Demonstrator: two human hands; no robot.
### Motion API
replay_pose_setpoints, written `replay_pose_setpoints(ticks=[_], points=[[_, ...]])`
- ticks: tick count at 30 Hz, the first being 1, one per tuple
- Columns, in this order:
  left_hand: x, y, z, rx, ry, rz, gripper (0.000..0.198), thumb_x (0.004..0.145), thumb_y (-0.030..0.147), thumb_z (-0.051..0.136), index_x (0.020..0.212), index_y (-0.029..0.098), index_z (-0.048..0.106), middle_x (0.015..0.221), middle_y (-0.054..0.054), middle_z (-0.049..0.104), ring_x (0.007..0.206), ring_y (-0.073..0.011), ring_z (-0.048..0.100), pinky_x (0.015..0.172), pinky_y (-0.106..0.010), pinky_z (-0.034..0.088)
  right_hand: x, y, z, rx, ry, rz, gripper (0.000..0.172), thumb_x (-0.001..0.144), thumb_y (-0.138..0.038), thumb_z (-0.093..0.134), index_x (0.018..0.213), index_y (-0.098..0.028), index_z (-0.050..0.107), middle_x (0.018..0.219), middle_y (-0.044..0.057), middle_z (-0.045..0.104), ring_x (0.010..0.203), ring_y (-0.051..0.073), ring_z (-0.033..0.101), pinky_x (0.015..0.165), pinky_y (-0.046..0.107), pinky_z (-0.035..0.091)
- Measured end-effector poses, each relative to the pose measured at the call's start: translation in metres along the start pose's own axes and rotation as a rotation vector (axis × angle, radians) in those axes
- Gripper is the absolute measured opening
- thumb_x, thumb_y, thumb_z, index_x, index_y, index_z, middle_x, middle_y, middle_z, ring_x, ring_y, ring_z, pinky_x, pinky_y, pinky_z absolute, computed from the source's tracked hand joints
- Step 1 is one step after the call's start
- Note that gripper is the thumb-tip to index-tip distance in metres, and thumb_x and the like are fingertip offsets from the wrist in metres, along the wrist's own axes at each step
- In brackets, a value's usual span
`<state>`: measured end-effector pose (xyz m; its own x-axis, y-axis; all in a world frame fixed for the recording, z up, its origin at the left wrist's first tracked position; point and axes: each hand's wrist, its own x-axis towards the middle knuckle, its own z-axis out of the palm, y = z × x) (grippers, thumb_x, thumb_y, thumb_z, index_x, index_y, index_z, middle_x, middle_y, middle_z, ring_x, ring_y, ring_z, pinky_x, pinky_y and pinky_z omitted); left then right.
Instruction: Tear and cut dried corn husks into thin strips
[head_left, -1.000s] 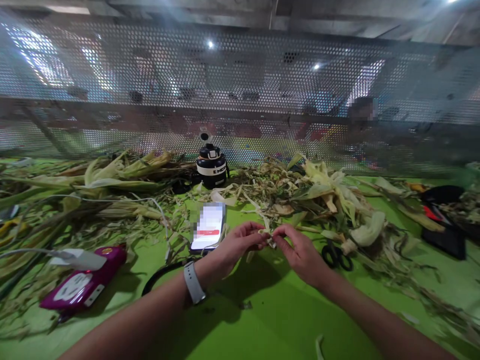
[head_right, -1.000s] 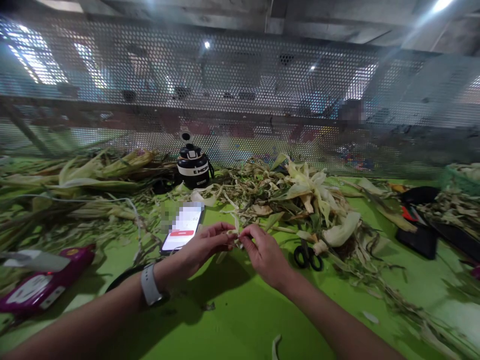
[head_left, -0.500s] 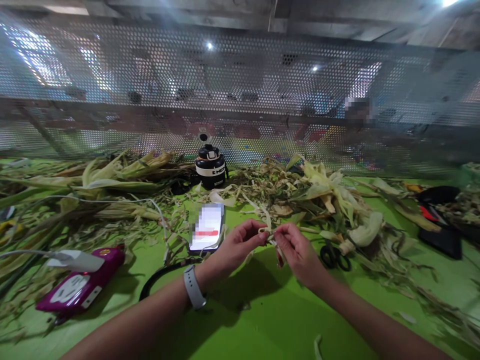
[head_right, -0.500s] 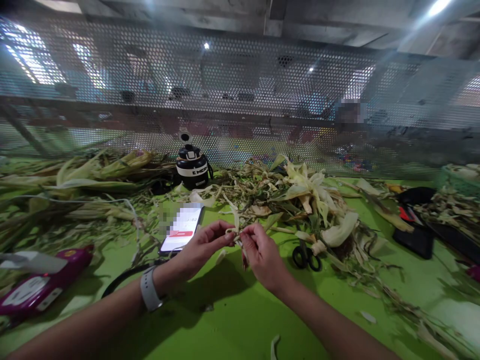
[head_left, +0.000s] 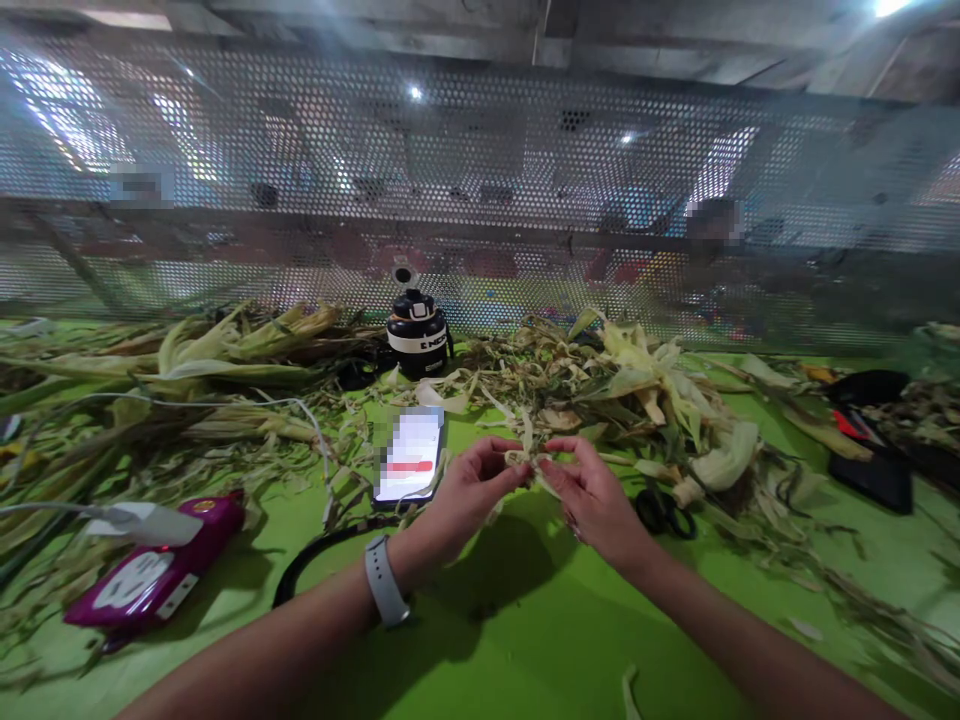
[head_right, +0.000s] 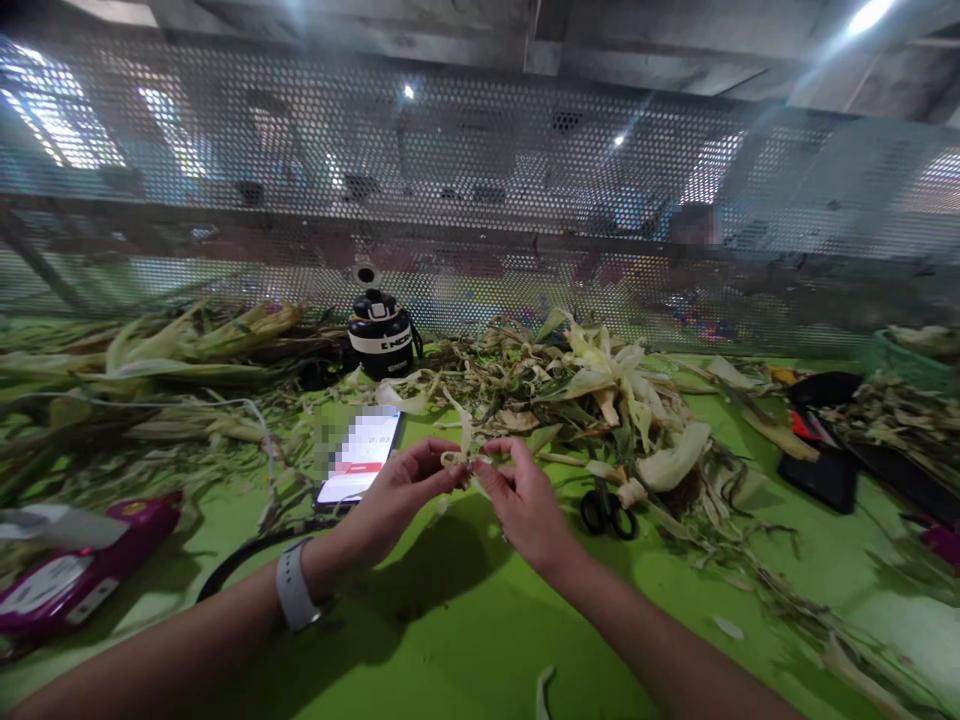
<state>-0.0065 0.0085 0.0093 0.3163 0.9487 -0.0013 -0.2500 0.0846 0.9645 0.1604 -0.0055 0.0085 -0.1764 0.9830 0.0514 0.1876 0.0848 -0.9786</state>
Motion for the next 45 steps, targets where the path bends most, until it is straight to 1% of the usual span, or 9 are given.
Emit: replay_pose_setpoints(ticks=[5,10,16,18,22,30,33,39,45], points=[[0.006,0.000,-0.007,0.039,0.087,0.053,0.030,0.071,0.032,0.073,0.095,0.016,0.062,0.083,-0.001,0.064,0.077,-0.0130,0.057,0.073,-0.026,0.043,0.000,-0.003,-0.007,-0.414,0.073,-0.252,0.030,0.087,-0.042,0.057,0.107,-0.020,0.050,0.066,-0.003,0.055,0.060,0.015,0.056,0.055,0.026,0.046],[0.009,-0.002,-0.009,0.204,0.095,0.069,0.030,0.075,0.033,0.068,0.099,0.016,0.061,0.077,-0.001,0.062,0.072,-0.0140,0.055,0.066,-0.027,0.043,-0.003,-0.003,-0.008,-0.901,0.065,-0.662,0.018,0.095,-0.021,0.042,0.095,-0.018,0.060,0.081,0.007,0.060,0.076,0.021,0.056,0.069,0.034,0.047],[0.005,0.008,-0.004,0.148,-0.150,-0.066,0.014,0.074,0.027,0.066,0.081,0.016,0.060,0.076,-0.001,0.060,0.073,-0.0138,0.058,0.077,-0.031,0.047,0.001,-0.006,-0.013,-1.032,0.149,-0.896,0.014,0.093,-0.015,0.046,0.091,-0.018,0.059,0.103,0.011,0.062,0.104,0.025,0.054,0.093,0.043,0.043],[0.003,0.015,-0.004,0.121,-0.253,-0.120,0.012,0.074,0.025,0.065,0.081,0.016,0.060,0.079,-0.001,0.060,0.074,-0.0141,0.059,0.077,-0.032,0.048,0.003,-0.005,-0.014,-0.980,0.157,-0.888,0.013,0.094,-0.017,0.045,0.092,-0.019,0.057,0.103,0.010,0.063,0.104,0.024,0.055,0.097,0.045,0.040],[0.000,0.024,-0.006,0.159,-0.332,-0.101,0.012,0.077,0.024,0.059,0.086,0.016,0.062,0.082,-0.003,0.060,0.076,-0.0148,0.058,0.067,-0.027,0.048,0.002,-0.008,-0.013,-0.834,0.126,-0.682,0.015,0.096,-0.025,0.042,0.089,-0.019,0.055,0.081,0.007,0.064,0.079,0.021,0.059,0.076,0.037,0.048],[0.002,0.012,-0.003,0.097,-0.256,-0.021,0.032,0.072,0.034,0.073,0.093,0.015,0.059,0.077,-0.001,0.062,0.069,-0.0112,0.058,0.064,-0.024,0.043,0.001,-0.011,-0.012,-0.368,0.070,-0.272,0.012,0.092,-0.033,0.049,0.092,-0.020,0.051,0.079,0.002,0.063,0.071,0.016,0.060,0.062,0.026,0.046],[0.005,0.006,-0.004,0.026,-0.157,-0.050,0.035,0.068,0.037,0.076,0.086,0.015,0.057,0.070,0.002,0.061,0.064,-0.0106,0.058,0.060,-0.023,0.040,0.003,-0.009,-0.012,-0.161,0.117,-0.177,0.027,0.086,-0.039,0.058,0.102,-0.021,0.046,0.065,-0.004,0.057,0.059,0.014,0.056,0.055,0.024,0.043],[0.006,0.003,-0.006,-0.097,-0.073,-0.136,0.038,0.061,0.037,0.082,0.080,0.015,0.057,0.067,0.001,0.064,0.063,-0.0100,0.059,0.061,-0.022,0.039,0.005,-0.009,-0.011,0.123,0.049,-0.178,0.022,0.077,-0.032,0.070,0.093,-0.021,0.059,0.077,-0.001,0.063,0.072,0.014,0.060,0.067,0.026,0.048],[0.004,0.002,-0.004,-0.068,-0.104,-0.145,0.037,0.061,0.038,0.081,0.079,0.013,0.061,0.070,-0.001,0.066,0.065,-0.0109,0.059,0.063,-0.024,0.041,0.005,-0.006,-0.013,0.046,0.054,-0.350,0.006,0.077,-0.028,0.071,0.081,-0.024,0.072,0.088,0.002,0.062,0.083,0.016,0.059,0.072,0.028,0.048]])
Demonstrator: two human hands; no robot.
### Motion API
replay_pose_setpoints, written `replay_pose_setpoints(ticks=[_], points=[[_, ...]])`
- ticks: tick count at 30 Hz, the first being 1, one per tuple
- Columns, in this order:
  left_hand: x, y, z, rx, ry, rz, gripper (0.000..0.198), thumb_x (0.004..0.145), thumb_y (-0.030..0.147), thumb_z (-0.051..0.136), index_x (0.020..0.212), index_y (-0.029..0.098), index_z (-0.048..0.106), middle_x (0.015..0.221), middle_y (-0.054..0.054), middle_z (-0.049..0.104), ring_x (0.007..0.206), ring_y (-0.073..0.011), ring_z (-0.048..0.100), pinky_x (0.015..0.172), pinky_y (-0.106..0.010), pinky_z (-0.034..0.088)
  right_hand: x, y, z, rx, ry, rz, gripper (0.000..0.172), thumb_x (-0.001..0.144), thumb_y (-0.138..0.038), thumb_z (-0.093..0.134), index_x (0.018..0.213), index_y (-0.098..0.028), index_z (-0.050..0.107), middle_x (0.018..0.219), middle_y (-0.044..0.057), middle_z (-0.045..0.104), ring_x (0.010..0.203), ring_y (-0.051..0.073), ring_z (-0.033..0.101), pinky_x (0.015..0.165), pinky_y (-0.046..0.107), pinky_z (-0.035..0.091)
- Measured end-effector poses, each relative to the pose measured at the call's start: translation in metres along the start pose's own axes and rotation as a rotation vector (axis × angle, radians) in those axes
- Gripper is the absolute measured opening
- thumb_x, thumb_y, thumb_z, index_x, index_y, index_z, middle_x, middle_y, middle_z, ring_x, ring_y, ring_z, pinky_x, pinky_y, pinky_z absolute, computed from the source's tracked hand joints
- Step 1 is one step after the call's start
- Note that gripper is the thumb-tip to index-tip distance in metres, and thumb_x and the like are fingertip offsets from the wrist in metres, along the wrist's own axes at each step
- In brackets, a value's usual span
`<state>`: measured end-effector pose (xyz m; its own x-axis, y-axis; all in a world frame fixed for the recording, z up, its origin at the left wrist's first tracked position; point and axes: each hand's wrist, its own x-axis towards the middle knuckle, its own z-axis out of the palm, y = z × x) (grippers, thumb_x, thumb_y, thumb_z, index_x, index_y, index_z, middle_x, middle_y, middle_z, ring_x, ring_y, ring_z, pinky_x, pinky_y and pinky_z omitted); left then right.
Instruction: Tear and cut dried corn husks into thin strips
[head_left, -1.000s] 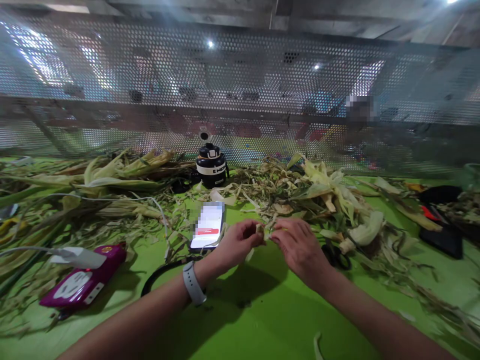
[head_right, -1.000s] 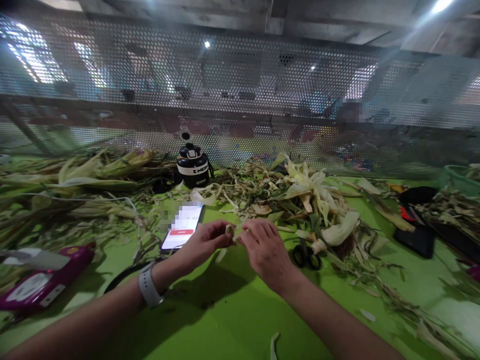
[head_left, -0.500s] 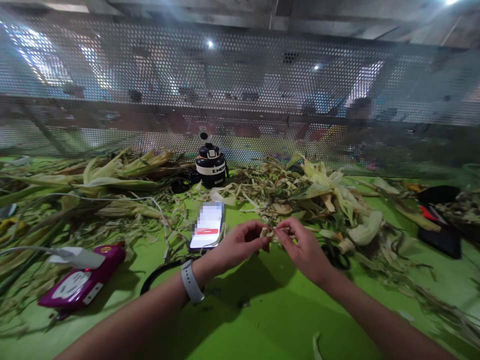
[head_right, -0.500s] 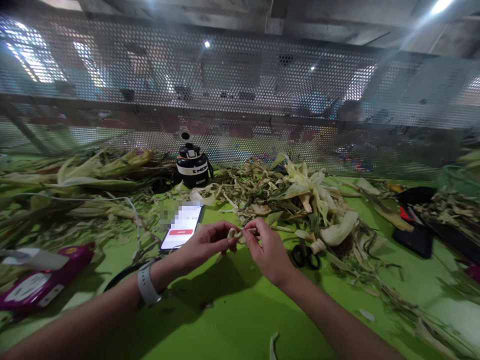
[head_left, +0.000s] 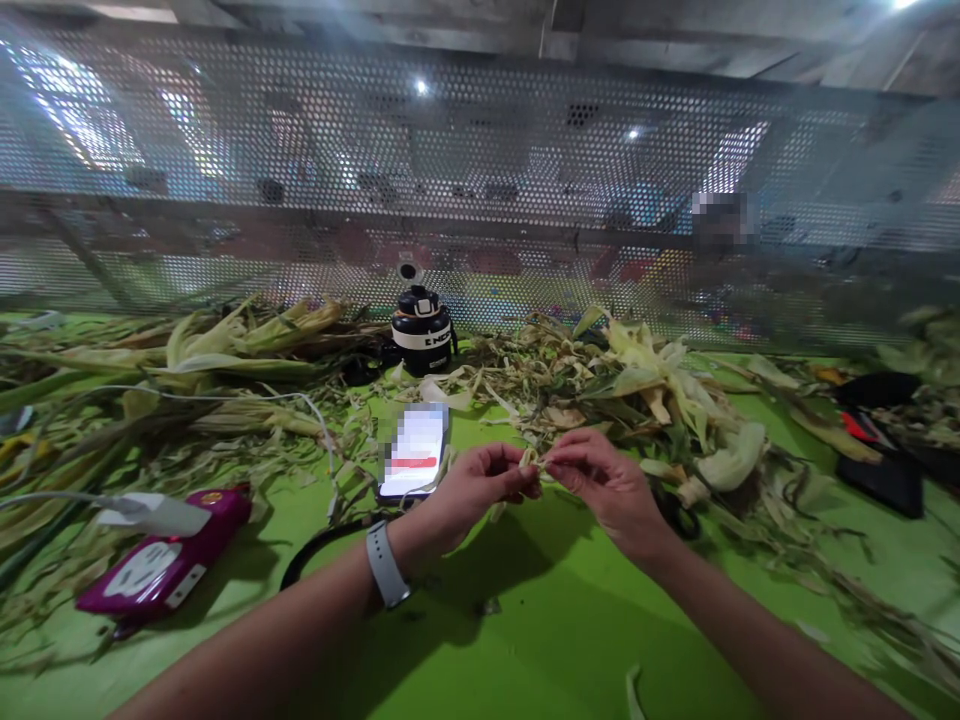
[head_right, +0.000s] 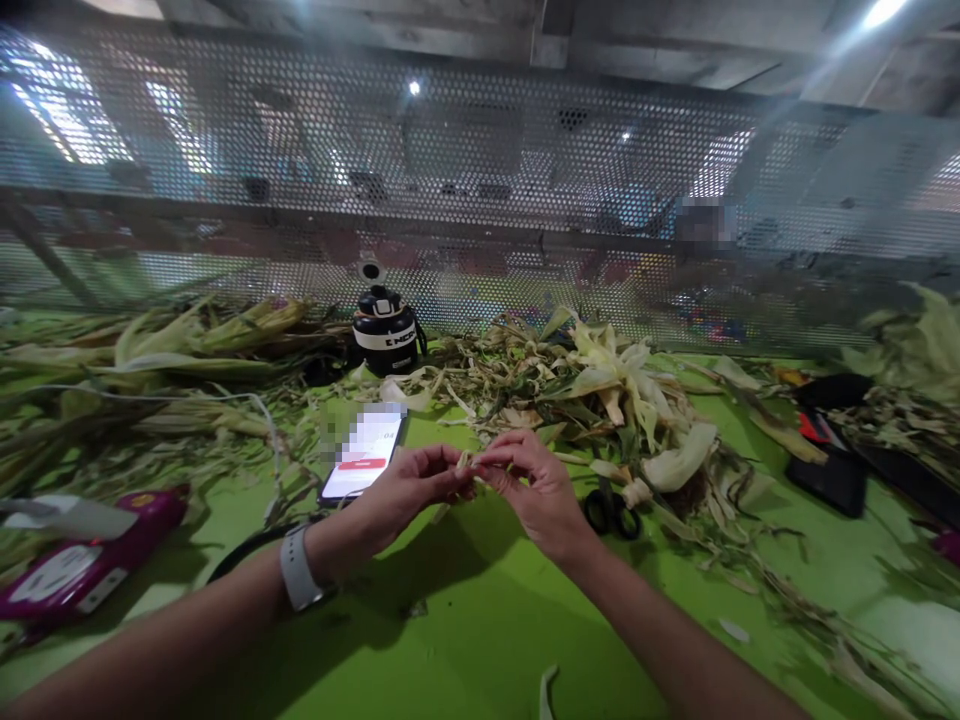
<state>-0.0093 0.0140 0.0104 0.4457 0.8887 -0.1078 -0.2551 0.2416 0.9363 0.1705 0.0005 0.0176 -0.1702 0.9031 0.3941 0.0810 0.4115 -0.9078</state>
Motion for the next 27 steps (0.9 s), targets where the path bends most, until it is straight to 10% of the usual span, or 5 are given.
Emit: replay_pose_setpoints(ticks=[11,27], points=[[-0.001,-0.004,0.006,0.086,0.000,0.181,0.038,0.066,0.036,0.078,0.084,0.016,0.051,0.067,0.003,0.062,0.064,-0.0095,0.058,0.062,-0.024,0.045,0.002,-0.010,0.004,0.059,-0.055,0.313,0.031,0.072,-0.030,0.069,0.093,-0.020,0.049,0.069,-0.004,0.057,0.060,0.011,0.053,0.058,0.024,0.043],[-0.004,0.000,0.004,0.353,0.011,0.269,0.025,0.076,0.032,0.069,0.080,0.017,0.050,0.073,-0.001,0.063,0.068,-0.0126,0.060,0.063,-0.026,0.047,0.002,-0.007,-0.006,-0.125,-0.133,0.114,0.028,0.081,-0.028,0.063,0.106,-0.022,0.052,0.089,0.004,0.062,0.082,0.017,0.061,0.073,0.032,0.050]])
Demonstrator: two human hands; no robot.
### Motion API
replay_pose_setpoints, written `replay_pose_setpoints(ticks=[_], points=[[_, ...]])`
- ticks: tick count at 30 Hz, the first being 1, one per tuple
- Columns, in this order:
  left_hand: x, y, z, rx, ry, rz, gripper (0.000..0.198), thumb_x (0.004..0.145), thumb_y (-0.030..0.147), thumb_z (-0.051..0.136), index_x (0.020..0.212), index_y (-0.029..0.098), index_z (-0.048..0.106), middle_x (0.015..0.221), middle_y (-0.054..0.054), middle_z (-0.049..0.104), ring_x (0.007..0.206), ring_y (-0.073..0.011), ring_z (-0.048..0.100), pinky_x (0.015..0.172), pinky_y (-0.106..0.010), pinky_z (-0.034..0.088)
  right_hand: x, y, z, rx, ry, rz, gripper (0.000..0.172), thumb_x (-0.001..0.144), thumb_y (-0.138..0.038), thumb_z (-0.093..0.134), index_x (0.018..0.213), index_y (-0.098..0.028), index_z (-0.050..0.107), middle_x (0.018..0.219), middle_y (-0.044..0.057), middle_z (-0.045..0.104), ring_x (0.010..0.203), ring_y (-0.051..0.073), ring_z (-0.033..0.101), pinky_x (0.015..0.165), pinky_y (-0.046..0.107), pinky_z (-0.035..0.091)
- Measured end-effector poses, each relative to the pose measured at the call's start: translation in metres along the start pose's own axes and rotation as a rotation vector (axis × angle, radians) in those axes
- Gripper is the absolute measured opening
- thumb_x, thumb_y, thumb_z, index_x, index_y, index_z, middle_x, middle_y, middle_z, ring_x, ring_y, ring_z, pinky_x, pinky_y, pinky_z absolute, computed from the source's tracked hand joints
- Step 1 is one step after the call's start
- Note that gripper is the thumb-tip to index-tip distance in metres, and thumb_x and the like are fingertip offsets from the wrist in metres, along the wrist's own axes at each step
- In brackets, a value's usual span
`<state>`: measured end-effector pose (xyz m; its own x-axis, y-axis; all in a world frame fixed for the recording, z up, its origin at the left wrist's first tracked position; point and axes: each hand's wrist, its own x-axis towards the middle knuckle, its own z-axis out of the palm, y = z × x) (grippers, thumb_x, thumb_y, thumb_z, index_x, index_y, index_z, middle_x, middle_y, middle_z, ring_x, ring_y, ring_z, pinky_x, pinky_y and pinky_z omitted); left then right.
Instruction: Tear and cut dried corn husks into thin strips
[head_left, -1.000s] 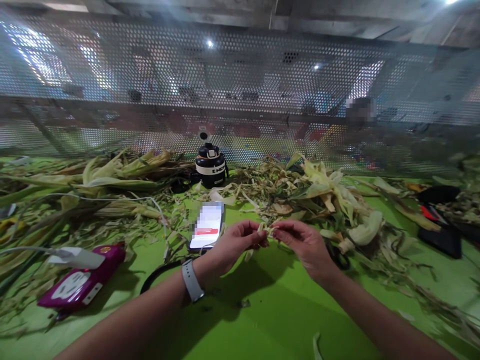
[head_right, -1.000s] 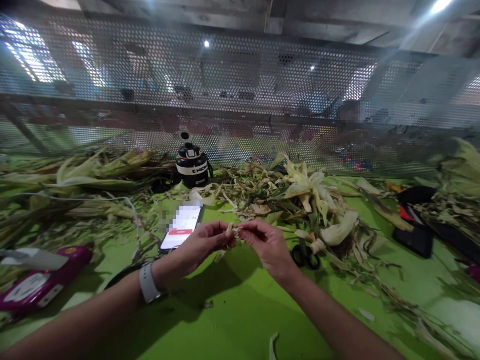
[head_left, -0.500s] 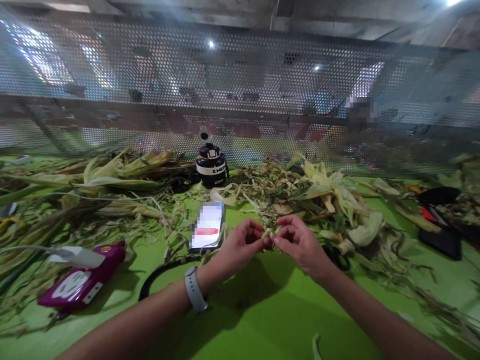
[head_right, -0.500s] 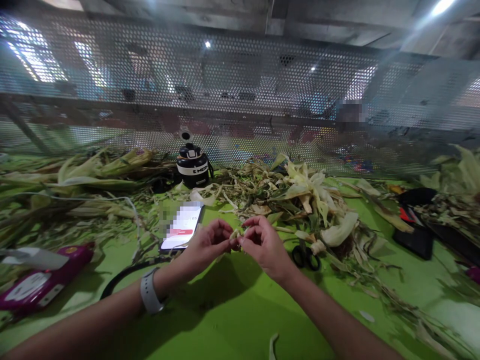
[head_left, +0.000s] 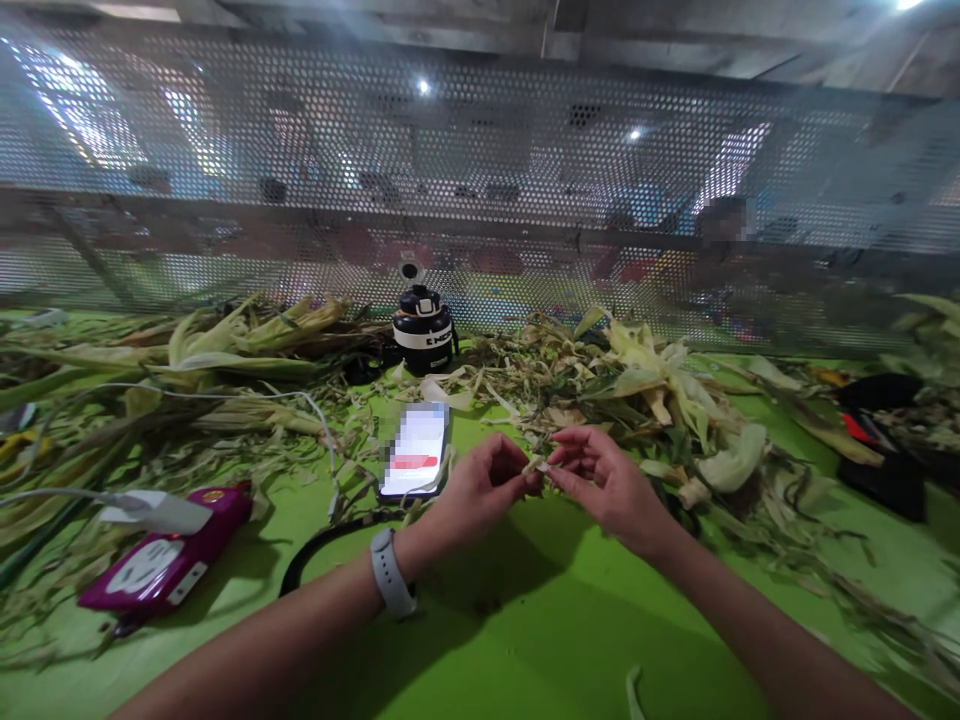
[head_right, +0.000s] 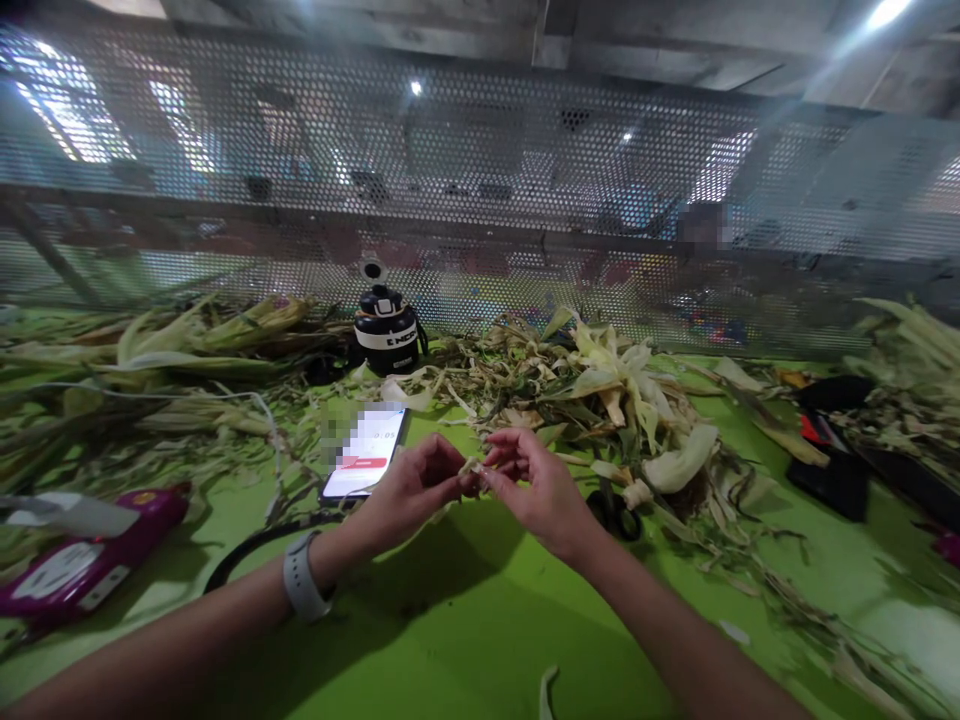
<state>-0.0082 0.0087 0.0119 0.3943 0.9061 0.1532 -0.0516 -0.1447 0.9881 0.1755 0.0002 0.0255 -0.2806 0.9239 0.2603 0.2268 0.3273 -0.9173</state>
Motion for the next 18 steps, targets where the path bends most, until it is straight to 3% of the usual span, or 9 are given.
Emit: replay_pose_setpoints(ticks=[4,12,15,18], points=[[0.0001,0.0003,-0.0003,-0.054,-0.039,0.004,0.026,0.077,0.034,0.068,0.081,0.017,0.049,0.074,-0.002,0.064,0.071,-0.0144,0.062,0.066,-0.028,0.048,0.0012,-0.0029,-0.0042,-0.177,0.014,-0.049,0.021,0.082,-0.026,0.063,0.102,-0.023,0.056,0.086,0.003,0.066,0.081,0.018,0.062,0.075,0.034,0.049],[-0.0077,-0.0083,0.0041,0.449,0.038,0.189,0.010,0.085,0.026,0.057,0.079,0.019,0.054,0.072,-0.002,0.063,0.064,-0.0141,0.056,0.059,-0.026,0.041,-0.0035,-0.0051,0.0050,-0.188,0.059,0.104,0.020,0.078,-0.022,0.062,0.097,-0.021,0.056,0.079,0.002,0.065,0.076,0.017,0.062,0.070,0.031,0.051],[-0.0059,-0.0072,0.0034,0.378,0.036,0.190,0.011,0.083,0.025,0.059,0.077,0.018,0.053,0.071,-0.002,0.063,0.064,-0.0137,0.056,0.060,-0.026,0.042,-0.0033,-0.0015,0.0054,-0.113,0.075,0.070,0.027,0.078,-0.024,0.063,0.103,-0.020,0.055,0.083,0.003,0.065,0.080,0.018,0.063,0.073,0.032,0.052],[-0.0008,-0.0043,-0.0002,0.100,0.001,0.102,0.020,0.080,0.030,0.065,0.077,0.017,0.051,0.071,-0.001,0.062,0.065,-0.0127,0.058,0.061,-0.026,0.045,-0.0012,0.0001,0.0017,-0.049,0.036,0.010,0.027,0.080,-0.026,0.064,0.104,-0.020,0.055,0.090,0.006,0.067,0.085,0.018,0.063,0.076,0.033,0.052]])
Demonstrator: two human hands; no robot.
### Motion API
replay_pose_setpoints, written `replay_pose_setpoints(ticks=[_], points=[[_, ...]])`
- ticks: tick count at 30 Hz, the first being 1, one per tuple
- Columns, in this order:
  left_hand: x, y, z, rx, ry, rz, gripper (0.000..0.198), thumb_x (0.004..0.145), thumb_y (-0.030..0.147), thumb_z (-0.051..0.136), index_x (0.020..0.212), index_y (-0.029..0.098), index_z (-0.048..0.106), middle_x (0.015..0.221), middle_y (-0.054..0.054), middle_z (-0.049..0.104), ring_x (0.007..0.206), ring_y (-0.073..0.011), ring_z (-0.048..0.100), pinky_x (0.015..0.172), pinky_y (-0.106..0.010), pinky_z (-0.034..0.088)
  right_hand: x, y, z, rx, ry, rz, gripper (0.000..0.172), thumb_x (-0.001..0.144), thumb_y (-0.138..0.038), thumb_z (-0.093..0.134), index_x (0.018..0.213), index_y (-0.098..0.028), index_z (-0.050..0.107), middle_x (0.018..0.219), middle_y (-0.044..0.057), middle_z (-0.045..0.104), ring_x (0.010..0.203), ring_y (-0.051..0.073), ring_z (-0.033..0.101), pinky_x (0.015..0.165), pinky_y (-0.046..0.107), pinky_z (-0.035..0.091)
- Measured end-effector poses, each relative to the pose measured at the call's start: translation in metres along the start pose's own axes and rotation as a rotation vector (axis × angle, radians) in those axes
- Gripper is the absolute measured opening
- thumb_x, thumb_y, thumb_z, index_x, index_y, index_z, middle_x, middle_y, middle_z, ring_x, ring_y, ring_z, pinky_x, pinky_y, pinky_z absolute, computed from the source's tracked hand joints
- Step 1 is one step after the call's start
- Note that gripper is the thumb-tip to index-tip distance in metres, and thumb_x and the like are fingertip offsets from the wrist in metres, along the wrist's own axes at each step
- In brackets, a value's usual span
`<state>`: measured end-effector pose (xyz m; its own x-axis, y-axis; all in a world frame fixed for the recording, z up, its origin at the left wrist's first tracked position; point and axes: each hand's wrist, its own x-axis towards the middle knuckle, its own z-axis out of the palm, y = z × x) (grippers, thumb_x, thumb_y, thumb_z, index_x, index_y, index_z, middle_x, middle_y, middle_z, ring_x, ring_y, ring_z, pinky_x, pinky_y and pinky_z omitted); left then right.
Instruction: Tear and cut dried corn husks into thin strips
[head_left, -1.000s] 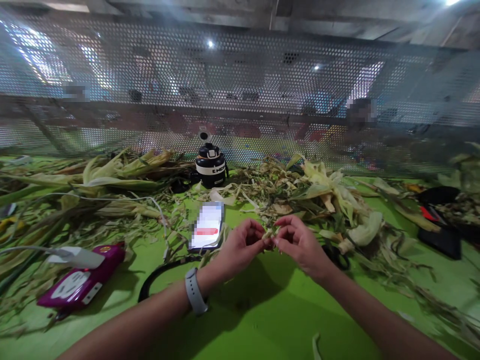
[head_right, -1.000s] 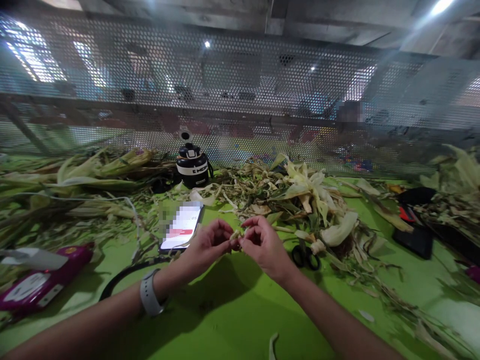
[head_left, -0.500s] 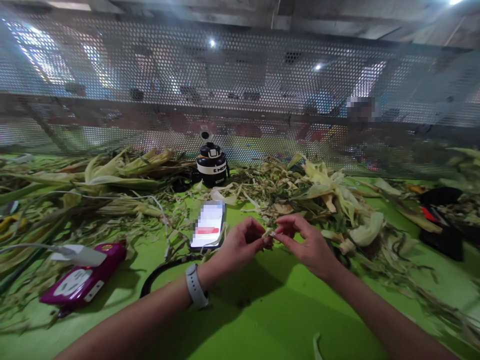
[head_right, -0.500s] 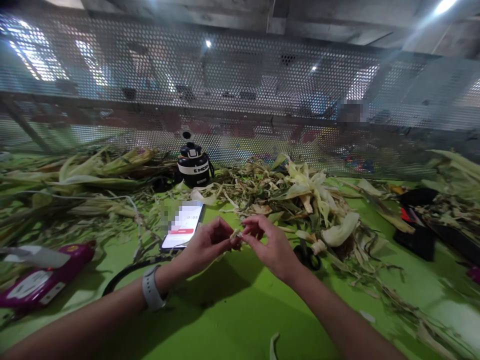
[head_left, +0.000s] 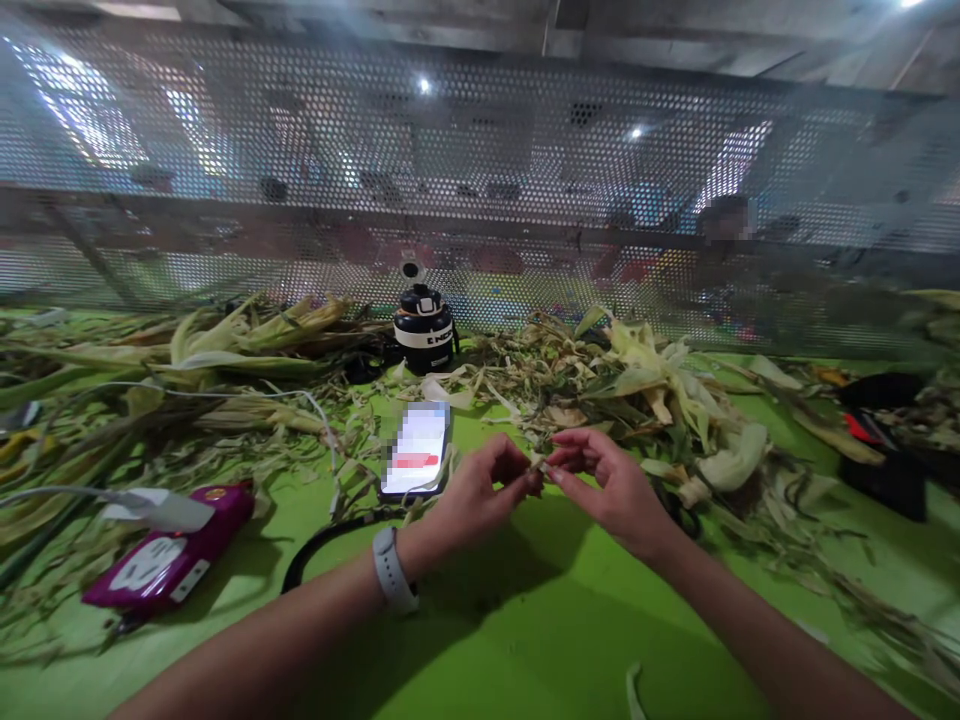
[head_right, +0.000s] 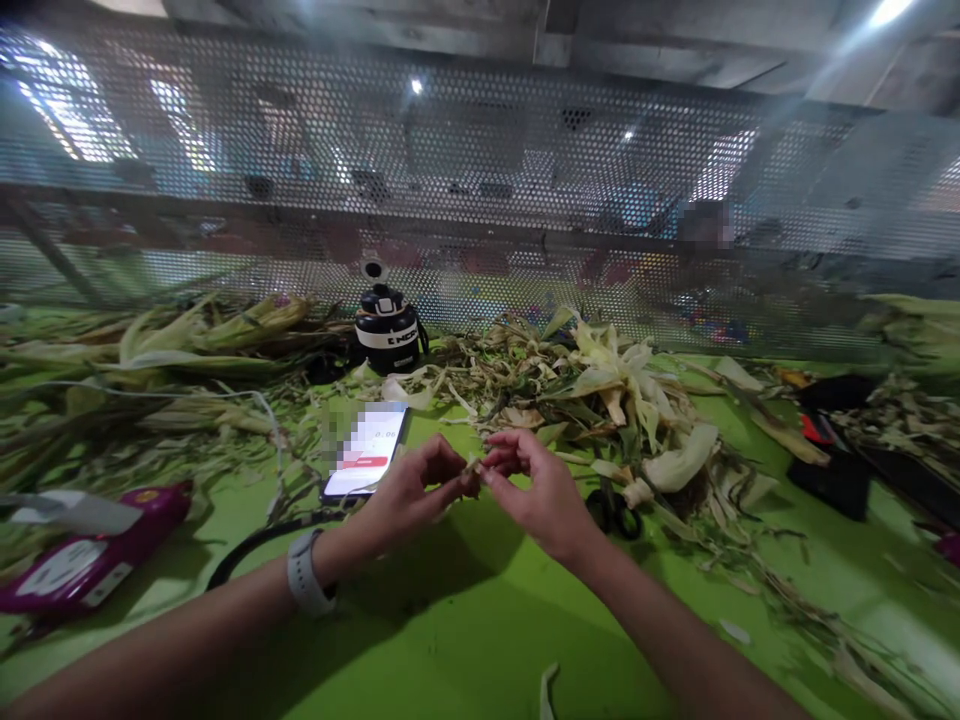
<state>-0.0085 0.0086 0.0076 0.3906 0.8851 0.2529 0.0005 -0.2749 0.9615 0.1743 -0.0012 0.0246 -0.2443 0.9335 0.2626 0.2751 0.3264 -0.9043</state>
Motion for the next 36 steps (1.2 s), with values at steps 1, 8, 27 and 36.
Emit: replay_pose_setpoints(ticks=[1,8,27,36], points=[[0.002,0.000,-0.001,-0.116,-0.009,-0.036,0.023,0.078,0.032,0.068,0.078,0.017,0.050,0.072,-0.001,0.062,0.066,-0.0125,0.059,0.062,-0.026,0.046,0.001,0.000,-0.002,0.001,-0.012,-0.021,0.026,0.080,-0.026,0.063,0.104,-0.020,0.056,0.092,0.006,0.067,0.084,0.018,0.063,0.076,0.033,0.053],[0.004,0.001,-0.007,-0.475,-0.047,-0.172,0.026,0.074,0.028,0.074,0.082,0.015,0.053,0.073,-0.001,0.066,0.067,-0.0114,0.063,0.066,-0.026,0.049,0.008,-0.008,-0.014,-0.199,0.063,-0.263,0.012,0.079,-0.028,0.068,0.091,-0.024,0.066,0.091,0.005,0.061,0.086,0.020,0.058,0.079,0.036,0.048],[0.001,0.005,-0.010,0.120,-0.246,0.070,0.019,0.085,0.033,0.059,0.090,0.015,0.055,0.081,-0.005,0.064,0.073,-0.0139,0.059,0.068,-0.027,0.047,0.008,-0.003,-0.013,0.086,-0.259,0.231,0.021,0.076,-0.031,0.064,0.092,-0.018,0.065,0.090,0.004,0.066,0.085,0.019,0.059,0.077,0.033,0.045],[0.002,0.001,-0.009,-0.024,-0.286,-0.080,0.024,0.080,0.035,0.064,0.091,0.015,0.057,0.078,-0.003,0.063,0.071,-0.0130,0.057,0.065,-0.026,0.044,0.008,-0.001,-0.002,0.126,-0.119,0.262,0.027,0.071,-0.043,0.070,0.068,-0.017,0.062,0.064,-0.002,0.057,0.061,0.013,0.049,0.061,0.026,0.038]])
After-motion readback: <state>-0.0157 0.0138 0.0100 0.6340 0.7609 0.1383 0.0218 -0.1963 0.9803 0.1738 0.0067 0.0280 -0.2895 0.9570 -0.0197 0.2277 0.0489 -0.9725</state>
